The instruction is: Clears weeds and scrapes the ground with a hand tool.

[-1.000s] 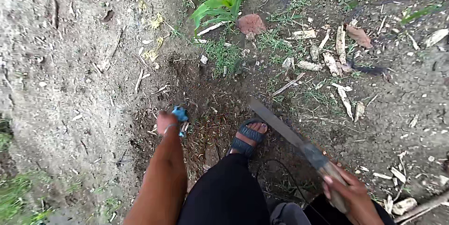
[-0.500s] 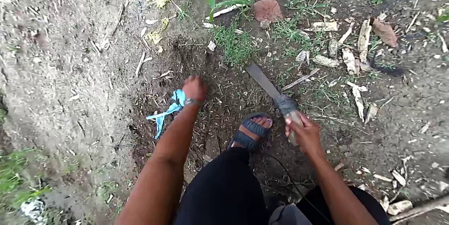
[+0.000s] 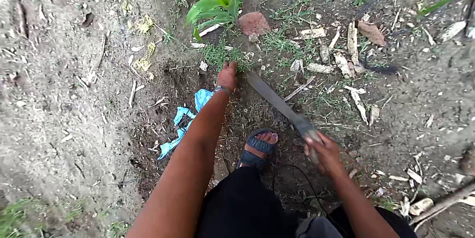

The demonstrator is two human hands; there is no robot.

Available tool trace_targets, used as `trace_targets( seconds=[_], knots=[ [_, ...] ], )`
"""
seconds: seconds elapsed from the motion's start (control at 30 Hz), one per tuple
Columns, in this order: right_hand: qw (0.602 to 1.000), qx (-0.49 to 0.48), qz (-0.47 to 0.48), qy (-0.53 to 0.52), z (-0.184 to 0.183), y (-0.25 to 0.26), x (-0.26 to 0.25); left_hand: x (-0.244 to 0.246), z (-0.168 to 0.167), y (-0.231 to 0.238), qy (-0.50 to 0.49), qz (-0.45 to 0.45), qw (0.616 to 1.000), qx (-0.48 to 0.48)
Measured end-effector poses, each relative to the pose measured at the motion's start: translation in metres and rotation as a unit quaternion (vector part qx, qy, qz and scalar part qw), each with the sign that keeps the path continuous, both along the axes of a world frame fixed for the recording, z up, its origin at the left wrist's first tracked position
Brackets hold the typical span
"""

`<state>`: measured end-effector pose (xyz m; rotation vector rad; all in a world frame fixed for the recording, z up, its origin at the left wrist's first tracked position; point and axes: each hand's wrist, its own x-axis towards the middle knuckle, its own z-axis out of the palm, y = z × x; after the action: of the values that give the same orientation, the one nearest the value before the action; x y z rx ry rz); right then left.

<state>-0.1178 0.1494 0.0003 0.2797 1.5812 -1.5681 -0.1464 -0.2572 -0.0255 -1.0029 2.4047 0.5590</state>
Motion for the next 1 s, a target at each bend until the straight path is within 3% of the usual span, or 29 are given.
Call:
trace_targets(
  seconds=[0.1, 0.2, 0.3, 0.43, 0.5, 0.67, 0.73, 0.87, 0.93, 1.0],
  knots=[
    [0.998, -0.020, 0.005, 0.060, -0.013, -0.089, -0.015, 0.006, 0.002, 0.002, 0.042, 0.055, 0.997, -0.015],
    [0.983, 0.022, 0.069, 0.168, 0.008, -0.106, -0.025, 0.018, 0.005, -0.004, 0.049, 0.059, 0.997, -0.019],
    [0.985, 0.041, 0.082, 0.145, 0.027, -0.048, -0.029, 0.028, 0.007, -0.011, 0.079, 0.082, 0.993, -0.012],
    [1.000, 0.005, -0.018, -0.008, 0.041, 0.053, -0.011, 0.061, 0.007, -0.026, 0.110, 0.200, 0.973, -0.029],
    [0.996, -0.022, -0.045, -0.067, 0.039, 0.067, -0.006, 0.082, 0.011, -0.035, 0.089, 0.241, 0.966, -0.038],
    [0.996, -0.003, 0.032, -0.081, -0.001, -0.053, -0.016, 0.074, 0.010, -0.018, 0.142, 0.274, 0.951, -0.007],
    [0.998, -0.016, 0.021, -0.061, -0.014, -0.074, -0.012, 0.045, 0.010, -0.009, 0.146, 0.256, 0.955, -0.004],
    [0.990, 0.020, 0.089, 0.109, 0.015, -0.068, -0.004, -0.008, 0.015, 0.017, 0.008, 0.152, 0.987, -0.049],
    [0.979, 0.055, 0.122, 0.156, 0.033, -0.047, -0.006, -0.012, 0.012, 0.015, -0.024, 0.128, 0.989, -0.070],
    [0.988, 0.051, 0.097, 0.112, 0.043, -0.001, -0.005, -0.007, 0.007, 0.011, -0.054, 0.097, 0.991, -0.071]
  ],
)
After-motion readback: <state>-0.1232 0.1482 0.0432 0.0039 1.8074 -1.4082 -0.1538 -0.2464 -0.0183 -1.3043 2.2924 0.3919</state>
